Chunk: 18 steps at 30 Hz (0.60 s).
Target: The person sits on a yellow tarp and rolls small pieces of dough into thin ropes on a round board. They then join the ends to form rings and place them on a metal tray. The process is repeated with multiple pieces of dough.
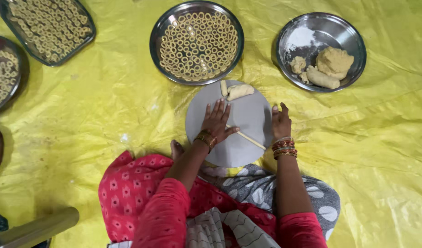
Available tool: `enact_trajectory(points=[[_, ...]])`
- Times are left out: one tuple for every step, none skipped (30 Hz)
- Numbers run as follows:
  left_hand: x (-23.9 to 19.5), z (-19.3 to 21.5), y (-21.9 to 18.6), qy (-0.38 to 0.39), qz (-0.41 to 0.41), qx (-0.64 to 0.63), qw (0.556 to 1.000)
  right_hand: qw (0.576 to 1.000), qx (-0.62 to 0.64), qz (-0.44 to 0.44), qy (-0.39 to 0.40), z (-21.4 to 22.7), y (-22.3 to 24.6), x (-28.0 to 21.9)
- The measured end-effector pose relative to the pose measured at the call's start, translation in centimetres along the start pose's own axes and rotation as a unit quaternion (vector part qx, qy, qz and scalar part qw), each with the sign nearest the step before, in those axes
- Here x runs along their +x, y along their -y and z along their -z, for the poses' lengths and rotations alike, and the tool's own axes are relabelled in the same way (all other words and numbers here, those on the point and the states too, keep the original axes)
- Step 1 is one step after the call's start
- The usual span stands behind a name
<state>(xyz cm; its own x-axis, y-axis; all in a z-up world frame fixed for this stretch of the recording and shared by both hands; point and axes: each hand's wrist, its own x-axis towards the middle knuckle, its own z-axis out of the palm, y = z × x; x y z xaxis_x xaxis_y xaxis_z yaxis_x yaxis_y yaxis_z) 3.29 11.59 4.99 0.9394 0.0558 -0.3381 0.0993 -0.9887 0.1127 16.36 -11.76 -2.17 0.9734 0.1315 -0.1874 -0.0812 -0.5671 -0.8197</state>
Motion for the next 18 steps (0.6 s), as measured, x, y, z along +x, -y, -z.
enact_trajectory(points=[[-0.2,0.0,-0.3,0.009,0.009,0.004,1.0,1.0,-0.002,0.002,0.003,0.3,-0.2,-0.1],[-1.0,-0.2,-0.3,0.0,-0.014,0.013,1.0,1.0,-0.002,0.005,0.006,0.4,-0.4,-0.1],[-2.8,-0.5,0.2,-0.009,-0.036,0.022,0.999,1.0,0.001,0.019,-0.002,0.4,-0.5,0.1],[-4.6,-0.7,0.8,-0.017,-0.06,0.034,0.997,0.999,0.007,0.033,-0.011,0.2,-0.6,0.1],[-6.5,-1.0,1.4,0.011,-0.078,0.022,0.997,0.999,0.013,0.046,-0.021,0.0,-0.7,0.2],[-8.1,-1.3,1.9,0.04,-0.097,0.011,0.994,0.999,0.008,0.032,-0.01,-0.3,-0.8,0.2],[-9.2,-1.6,2.3,0.08,-0.082,0.006,0.993,1.0,0.003,0.017,0.0,-0.5,-1.0,0.3],[-10.2,-2.0,2.7,0.12,-0.065,0.0,0.991,1.0,-0.003,0.004,0.012,-0.7,-1.1,0.5],[-10.5,-2.3,2.9,0.159,-0.047,-0.006,0.986,1.0,-0.02,0.017,0.005,-0.8,-1.2,0.7],[-10.0,-2.5,3.0,0.111,-0.077,0.071,0.988,0.999,-0.036,0.03,0.001,-1.1,-1.2,0.8],[-9.0,-2.6,3.1,0.062,-0.105,0.147,0.982,0.998,-0.053,0.044,-0.003,-1.3,-1.1,0.8],[-8.3,-2.7,3.2,0.012,-0.131,0.221,0.966,0.998,-0.056,0.035,0.003,-1.4,-1.0,0.8],[-7.3,-2.9,3.1,0.034,-0.102,0.165,0.98,0.998,-0.059,0.025,0.008,-1.5,-1.0,0.7],[-5.5,-2.9,2.6,0.054,-0.074,0.106,0.99,0.998,-0.064,0.016,0.013,-1.2,-0.9,0.7],[-3.7,-2.8,2.0,0.073,-0.045,0.047,0.995,0.998,-0.058,0.012,0.011,-0.9,-0.9,0.7],[-2.3,-2.7,1.6,0.044,-0.029,0.025,0.998,0.999,-0.052,0.009,0.01,-0.7,-0.7,0.6],[-1.1,-2.5,1.2,0.014,-0.012,0.003,1.0,0.999,-0.045,0.006,0.009,-0.5,-0.6,0.6],[-0.5,-2.3,0.8,-0.015,0.005,-0.018,1.0,0.999,-0.043,-0.001,0.01,-0.5,-0.4,0.4]])
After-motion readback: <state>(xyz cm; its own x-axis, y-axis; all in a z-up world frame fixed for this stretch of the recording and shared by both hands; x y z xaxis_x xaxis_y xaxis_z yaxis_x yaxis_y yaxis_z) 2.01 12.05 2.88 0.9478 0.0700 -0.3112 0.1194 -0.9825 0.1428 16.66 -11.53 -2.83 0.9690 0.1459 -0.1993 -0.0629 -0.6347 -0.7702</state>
